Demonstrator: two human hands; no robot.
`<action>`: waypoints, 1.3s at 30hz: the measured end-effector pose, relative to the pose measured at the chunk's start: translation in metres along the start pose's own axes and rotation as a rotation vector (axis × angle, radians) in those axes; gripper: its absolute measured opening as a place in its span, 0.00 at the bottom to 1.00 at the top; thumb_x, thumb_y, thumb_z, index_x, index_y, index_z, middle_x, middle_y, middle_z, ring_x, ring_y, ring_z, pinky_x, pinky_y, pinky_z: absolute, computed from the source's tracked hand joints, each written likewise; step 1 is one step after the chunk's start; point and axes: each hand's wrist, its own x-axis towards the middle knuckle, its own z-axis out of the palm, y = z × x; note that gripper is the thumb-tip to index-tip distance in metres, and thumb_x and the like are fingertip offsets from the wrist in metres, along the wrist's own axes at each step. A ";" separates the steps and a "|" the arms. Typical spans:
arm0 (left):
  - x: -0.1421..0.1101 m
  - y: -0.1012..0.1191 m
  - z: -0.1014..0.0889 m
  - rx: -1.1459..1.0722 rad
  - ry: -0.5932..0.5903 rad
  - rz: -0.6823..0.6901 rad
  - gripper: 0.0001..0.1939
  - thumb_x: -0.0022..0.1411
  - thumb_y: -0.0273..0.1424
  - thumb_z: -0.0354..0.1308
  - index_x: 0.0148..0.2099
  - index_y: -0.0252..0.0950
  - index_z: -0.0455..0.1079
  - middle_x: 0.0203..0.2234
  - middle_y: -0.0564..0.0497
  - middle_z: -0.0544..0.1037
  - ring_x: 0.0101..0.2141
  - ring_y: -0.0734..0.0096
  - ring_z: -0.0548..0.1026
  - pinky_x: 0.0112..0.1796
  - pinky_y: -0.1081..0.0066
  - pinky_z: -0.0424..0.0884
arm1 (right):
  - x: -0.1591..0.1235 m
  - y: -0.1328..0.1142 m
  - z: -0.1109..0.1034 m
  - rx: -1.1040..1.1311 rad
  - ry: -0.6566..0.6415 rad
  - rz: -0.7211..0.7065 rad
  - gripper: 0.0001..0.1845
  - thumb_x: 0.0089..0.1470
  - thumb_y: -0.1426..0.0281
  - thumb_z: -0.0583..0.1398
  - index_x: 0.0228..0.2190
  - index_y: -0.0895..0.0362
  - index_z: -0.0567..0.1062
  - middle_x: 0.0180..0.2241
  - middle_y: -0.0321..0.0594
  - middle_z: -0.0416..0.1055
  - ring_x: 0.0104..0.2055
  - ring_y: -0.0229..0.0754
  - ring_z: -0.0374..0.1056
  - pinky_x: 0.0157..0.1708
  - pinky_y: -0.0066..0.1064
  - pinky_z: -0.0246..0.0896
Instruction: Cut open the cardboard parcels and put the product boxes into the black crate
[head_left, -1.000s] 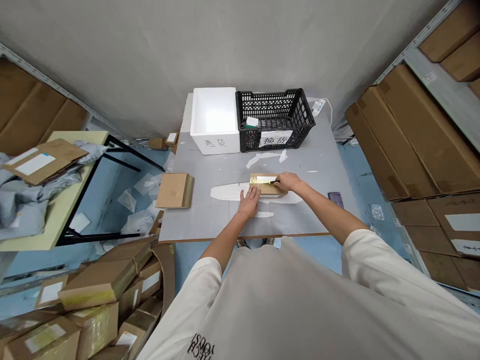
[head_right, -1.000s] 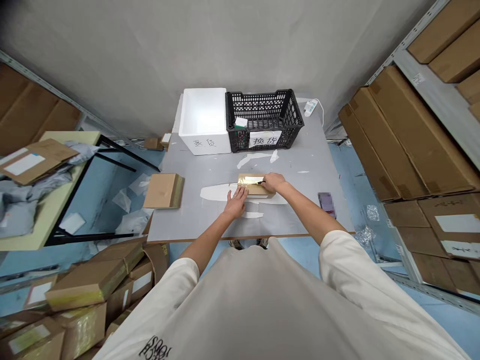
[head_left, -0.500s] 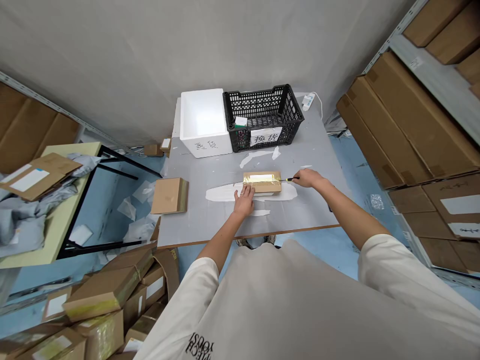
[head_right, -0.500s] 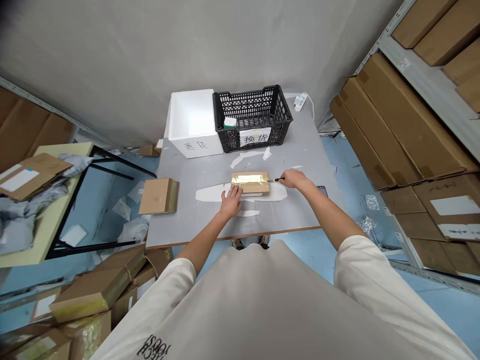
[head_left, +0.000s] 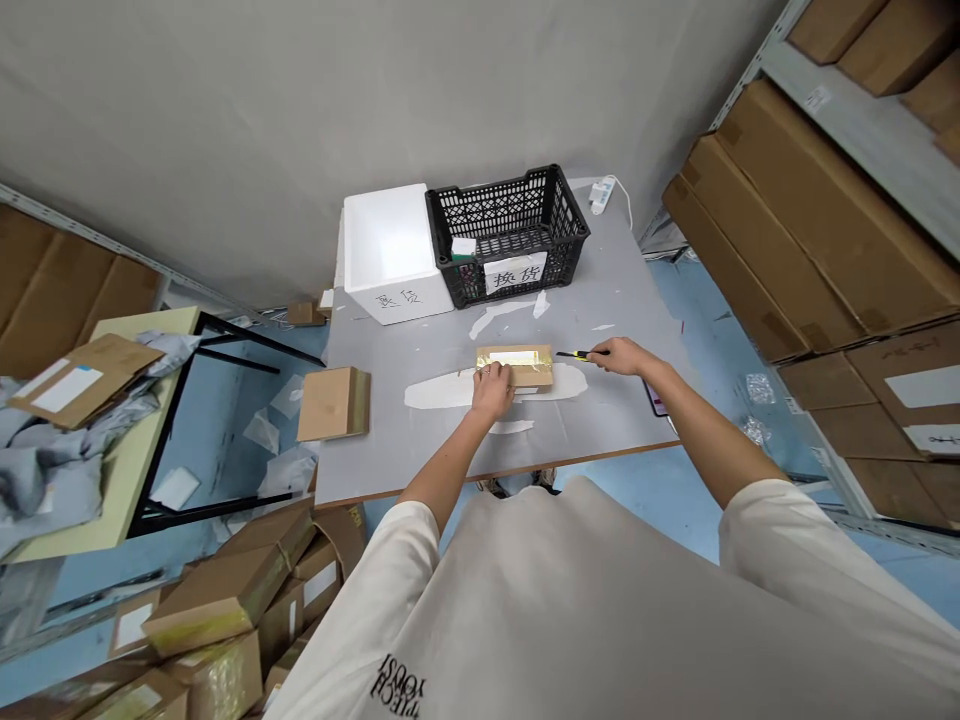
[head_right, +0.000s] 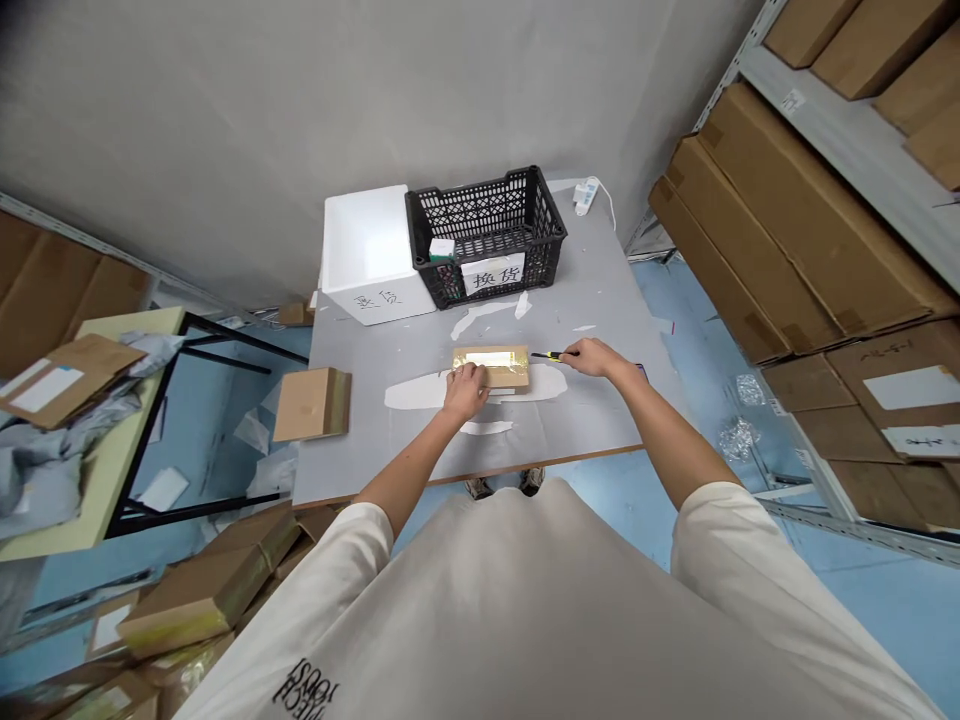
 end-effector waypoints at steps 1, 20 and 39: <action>0.005 0.004 0.000 0.002 -0.007 0.041 0.26 0.69 0.37 0.56 0.66 0.41 0.60 0.62 0.39 0.65 0.62 0.50 0.63 0.62 0.53 0.57 | -0.001 0.001 0.003 0.058 -0.010 0.000 0.21 0.66 0.54 0.56 0.43 0.54 0.83 0.34 0.40 0.81 0.33 0.41 0.75 0.33 0.28 0.62; 0.043 0.016 0.007 0.068 -0.103 0.035 0.26 0.61 0.38 0.67 0.58 0.43 0.63 0.58 0.42 0.69 0.63 0.49 0.64 0.67 0.41 0.43 | 0.011 0.006 0.038 0.130 -0.056 -0.078 0.16 0.65 0.59 0.57 0.47 0.52 0.79 0.33 0.37 0.80 0.33 0.40 0.74 0.30 0.25 0.59; 0.034 0.016 0.011 0.060 -0.065 0.028 0.26 0.64 0.36 0.65 0.60 0.42 0.61 0.56 0.43 0.69 0.58 0.53 0.68 0.60 0.56 0.61 | 0.049 -0.016 0.024 -0.331 -0.088 -0.243 0.19 0.66 0.65 0.53 0.52 0.50 0.78 0.50 0.46 0.79 0.50 0.51 0.73 0.46 0.35 0.60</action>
